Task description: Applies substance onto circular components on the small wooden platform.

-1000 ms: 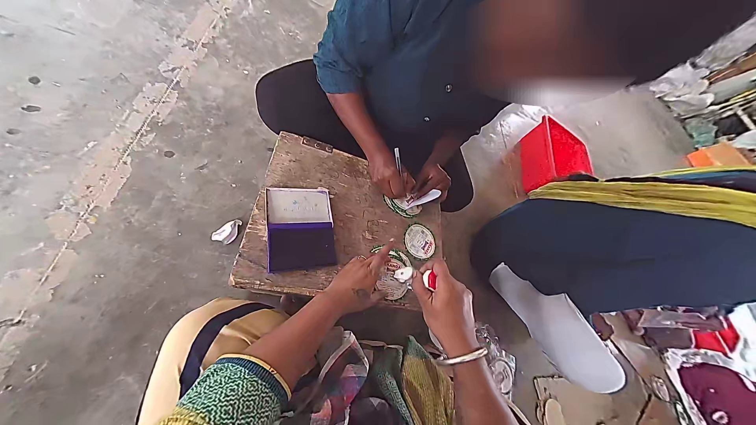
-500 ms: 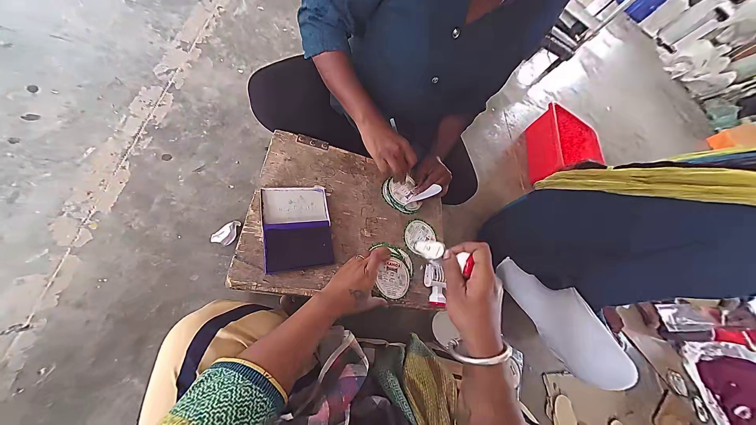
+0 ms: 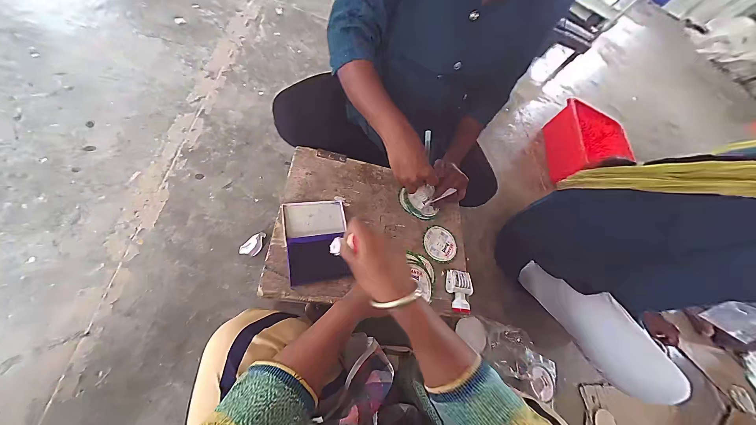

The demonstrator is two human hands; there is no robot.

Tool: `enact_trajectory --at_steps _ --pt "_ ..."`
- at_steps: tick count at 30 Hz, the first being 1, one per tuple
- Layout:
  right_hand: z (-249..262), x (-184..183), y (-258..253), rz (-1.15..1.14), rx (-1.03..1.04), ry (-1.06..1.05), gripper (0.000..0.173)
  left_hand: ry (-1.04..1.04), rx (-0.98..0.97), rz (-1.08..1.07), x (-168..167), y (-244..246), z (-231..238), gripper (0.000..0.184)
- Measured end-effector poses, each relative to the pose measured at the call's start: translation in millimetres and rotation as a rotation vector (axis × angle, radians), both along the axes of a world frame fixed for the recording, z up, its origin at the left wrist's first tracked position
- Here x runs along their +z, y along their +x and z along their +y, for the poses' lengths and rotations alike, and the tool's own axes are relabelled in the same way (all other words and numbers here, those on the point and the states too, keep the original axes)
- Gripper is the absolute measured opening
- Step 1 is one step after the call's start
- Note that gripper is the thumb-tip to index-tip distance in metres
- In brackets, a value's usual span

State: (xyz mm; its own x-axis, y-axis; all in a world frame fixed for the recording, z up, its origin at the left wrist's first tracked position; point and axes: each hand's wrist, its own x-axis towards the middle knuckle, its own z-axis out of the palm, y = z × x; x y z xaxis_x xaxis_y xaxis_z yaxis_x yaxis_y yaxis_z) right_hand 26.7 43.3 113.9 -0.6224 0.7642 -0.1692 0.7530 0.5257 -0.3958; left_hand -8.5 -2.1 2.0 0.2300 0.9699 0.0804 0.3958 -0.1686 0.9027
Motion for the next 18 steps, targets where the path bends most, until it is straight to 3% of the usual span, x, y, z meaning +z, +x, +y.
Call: enact_trajectory --at_steps 1,3,8,12,15,18 --pt "10.9 10.2 22.7 0.104 -0.075 0.024 0.023 0.020 0.052 -0.073 8.3 -0.7 6.2 0.040" --pt "21.2 29.7 79.3 0.217 -0.226 0.063 0.025 -0.123 -0.027 -0.075 16.0 -0.4 17.0 0.025" --pt "12.5 28.7 177.5 0.247 -0.388 0.106 0.030 -0.232 -0.059 -0.074 23.5 -2.9 24.7 0.025" --pt "-6.2 14.9 194.0 0.232 -0.452 0.075 0.028 -0.219 -0.017 -0.153 20.8 -1.7 23.7 0.024" --pt "-11.7 6.2 187.7 0.193 -0.465 0.070 0.027 -0.206 0.137 -0.238 18.0 1.4 23.3 0.026" --pt "-13.0 1.4 175.3 0.133 -0.452 0.067 0.028 -0.160 0.296 -0.114 16.0 10.4 19.7 0.030"
